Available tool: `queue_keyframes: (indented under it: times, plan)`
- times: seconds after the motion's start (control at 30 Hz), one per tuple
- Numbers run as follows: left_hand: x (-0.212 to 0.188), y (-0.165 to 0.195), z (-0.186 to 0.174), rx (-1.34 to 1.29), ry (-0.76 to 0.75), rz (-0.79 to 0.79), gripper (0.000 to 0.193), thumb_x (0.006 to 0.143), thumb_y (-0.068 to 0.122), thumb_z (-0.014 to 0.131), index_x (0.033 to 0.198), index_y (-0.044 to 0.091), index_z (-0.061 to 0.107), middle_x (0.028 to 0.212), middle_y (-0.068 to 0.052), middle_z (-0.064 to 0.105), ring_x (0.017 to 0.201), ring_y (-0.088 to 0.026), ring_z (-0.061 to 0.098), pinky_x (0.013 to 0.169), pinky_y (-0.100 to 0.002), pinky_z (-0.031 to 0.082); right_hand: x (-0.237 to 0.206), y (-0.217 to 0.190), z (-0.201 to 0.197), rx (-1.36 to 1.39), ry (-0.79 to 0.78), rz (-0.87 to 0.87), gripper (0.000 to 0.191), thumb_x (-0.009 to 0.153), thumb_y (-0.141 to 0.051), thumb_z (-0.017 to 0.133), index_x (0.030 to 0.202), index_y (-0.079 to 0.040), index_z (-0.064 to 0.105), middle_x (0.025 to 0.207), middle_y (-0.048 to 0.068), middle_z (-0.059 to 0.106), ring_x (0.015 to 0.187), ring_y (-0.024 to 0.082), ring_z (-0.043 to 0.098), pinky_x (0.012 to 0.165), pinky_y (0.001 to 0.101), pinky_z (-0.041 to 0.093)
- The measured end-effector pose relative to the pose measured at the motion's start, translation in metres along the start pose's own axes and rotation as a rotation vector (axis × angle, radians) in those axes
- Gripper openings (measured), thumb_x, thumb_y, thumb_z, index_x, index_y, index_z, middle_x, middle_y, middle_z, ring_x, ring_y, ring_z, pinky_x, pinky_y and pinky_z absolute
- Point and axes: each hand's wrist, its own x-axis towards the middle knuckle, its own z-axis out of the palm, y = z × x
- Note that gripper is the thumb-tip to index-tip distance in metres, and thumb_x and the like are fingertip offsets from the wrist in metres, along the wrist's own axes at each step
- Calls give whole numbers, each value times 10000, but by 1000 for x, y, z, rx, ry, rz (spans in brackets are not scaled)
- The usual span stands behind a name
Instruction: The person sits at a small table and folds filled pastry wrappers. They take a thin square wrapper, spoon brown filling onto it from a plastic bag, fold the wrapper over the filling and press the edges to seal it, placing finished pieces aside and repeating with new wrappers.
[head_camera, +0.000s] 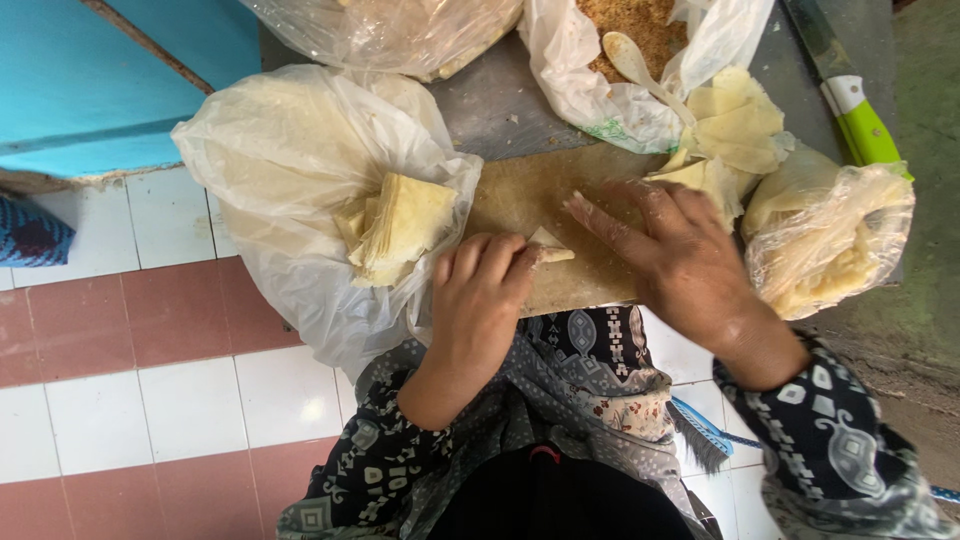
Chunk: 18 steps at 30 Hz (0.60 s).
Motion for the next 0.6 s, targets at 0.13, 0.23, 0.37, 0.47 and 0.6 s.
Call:
queue_keyframes:
  times: [0.13,0.23,0.37,0.47,0.6]
  plan:
    - [10,-4,-4,-58,-33,-2,201,909,158,700,1102,118,733,1123,-10,633,1111,-229,587,990,-421,407,4,-16,29,428,177,5,635,905,-32,776,1463,-94,481,1160,87,703,1057,305,668,910,419,521]
    - [17,-10,-6,-111,-99,-7,156,946,194,706,1077,109,723,1046,-29,628,1050,-243,583,937,-428,399,6,-20,49,485,233,-27,581,890,-20,788,1384,-41,482,1113,88,719,1024,325,684,878,425,530]
    - [21,-17,-5,-130,-234,-56,158,968,236,704,1069,115,706,994,-36,644,1009,-250,585,908,-425,400,5,-22,57,443,272,-28,557,891,-10,782,1366,-55,497,1092,79,724,1024,318,698,903,442,536]
    - [20,-16,-2,-20,-166,9,181,996,227,683,1143,123,705,1063,-28,651,1015,-214,576,932,-426,400,5,-23,54,395,282,-33,578,893,-9,782,1396,-55,500,1079,93,719,1027,324,702,905,437,539]
    - [8,-9,-10,75,-26,88,279,918,159,661,1192,131,704,1212,-12,641,1143,-206,578,975,-401,407,5,-28,52,308,293,-22,599,905,-8,801,1423,-67,506,1067,117,713,982,325,690,897,420,541]
